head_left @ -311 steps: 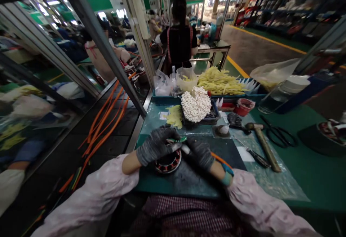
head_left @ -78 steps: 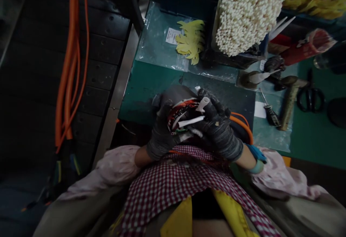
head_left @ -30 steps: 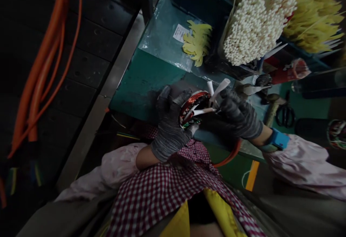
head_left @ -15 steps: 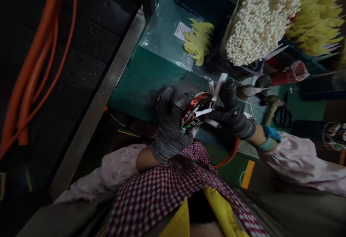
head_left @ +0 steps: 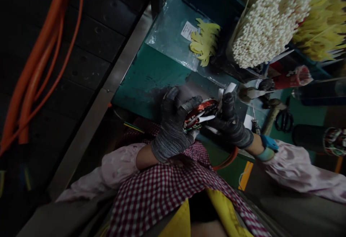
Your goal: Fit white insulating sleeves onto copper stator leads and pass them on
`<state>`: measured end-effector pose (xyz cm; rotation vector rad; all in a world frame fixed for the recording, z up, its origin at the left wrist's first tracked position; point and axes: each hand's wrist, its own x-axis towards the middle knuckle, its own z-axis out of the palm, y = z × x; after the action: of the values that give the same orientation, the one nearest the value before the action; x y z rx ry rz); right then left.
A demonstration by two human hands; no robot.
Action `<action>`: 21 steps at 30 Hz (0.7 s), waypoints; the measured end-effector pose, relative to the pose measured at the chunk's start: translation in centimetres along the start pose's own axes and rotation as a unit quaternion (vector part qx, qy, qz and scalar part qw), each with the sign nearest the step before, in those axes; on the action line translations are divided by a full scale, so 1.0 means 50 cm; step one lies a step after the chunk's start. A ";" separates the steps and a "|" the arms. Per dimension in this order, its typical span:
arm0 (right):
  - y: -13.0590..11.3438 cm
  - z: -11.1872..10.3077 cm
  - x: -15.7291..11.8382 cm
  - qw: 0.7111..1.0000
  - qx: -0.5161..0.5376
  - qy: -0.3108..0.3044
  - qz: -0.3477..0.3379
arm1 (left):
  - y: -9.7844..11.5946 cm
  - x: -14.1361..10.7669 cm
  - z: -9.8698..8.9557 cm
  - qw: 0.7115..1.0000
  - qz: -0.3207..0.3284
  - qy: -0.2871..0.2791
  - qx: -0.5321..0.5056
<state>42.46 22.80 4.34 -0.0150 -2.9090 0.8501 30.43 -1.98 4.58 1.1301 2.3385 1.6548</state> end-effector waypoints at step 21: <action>-0.051 -0.003 0.028 0.999 0.029 0.015 -0.008 | -0.007 0.009 -0.006 1.000 -0.003 -0.007 0.027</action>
<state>41.12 20.78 6.00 -0.0005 -2.8519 0.9244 29.78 -2.02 4.54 1.1392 2.3892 1.5869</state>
